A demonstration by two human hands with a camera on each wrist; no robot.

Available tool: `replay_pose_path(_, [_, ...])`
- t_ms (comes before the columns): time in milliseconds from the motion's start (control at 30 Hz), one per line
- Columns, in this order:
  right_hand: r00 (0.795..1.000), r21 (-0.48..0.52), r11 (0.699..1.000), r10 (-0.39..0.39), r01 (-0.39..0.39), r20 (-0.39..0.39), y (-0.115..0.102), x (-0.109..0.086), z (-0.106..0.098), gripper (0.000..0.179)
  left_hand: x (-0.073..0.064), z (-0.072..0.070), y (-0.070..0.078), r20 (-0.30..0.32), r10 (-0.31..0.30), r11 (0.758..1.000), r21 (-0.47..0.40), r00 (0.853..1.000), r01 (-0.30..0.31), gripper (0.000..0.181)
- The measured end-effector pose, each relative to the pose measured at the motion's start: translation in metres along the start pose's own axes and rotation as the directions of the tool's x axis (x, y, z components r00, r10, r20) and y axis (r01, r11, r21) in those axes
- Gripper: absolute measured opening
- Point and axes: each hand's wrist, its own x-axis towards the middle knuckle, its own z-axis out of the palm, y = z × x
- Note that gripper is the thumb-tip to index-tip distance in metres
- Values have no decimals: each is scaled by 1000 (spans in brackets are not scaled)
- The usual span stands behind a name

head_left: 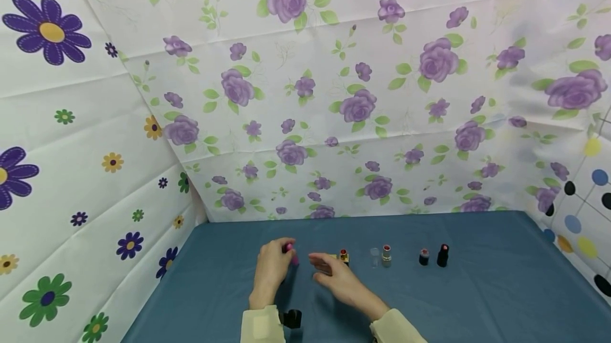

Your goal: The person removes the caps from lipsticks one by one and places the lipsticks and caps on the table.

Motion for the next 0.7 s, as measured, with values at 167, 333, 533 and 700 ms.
replay_pose_path(167, [999,1,999,-32,32,-44,-3,0,-1,44,-1,-3,7,-20,4,1000,-20,1000,-5,23])
replay_pose_path(333, [997,11,999,-35,36,-71,-5,0,-1,42,-2,-8,15,-18,17,999,-41,1000,-18,22])
replay_pose_path(533, [996,12,999,-32,33,-80,-7,-2,-2,43,-5,-17,24,13,66,994,-85,998,-64,23])
replay_pose_path(700, [996,14,999,-47,49,-81,-8,1,-2,45,-7,-23,29,94,104,988,-124,990,-92,27])
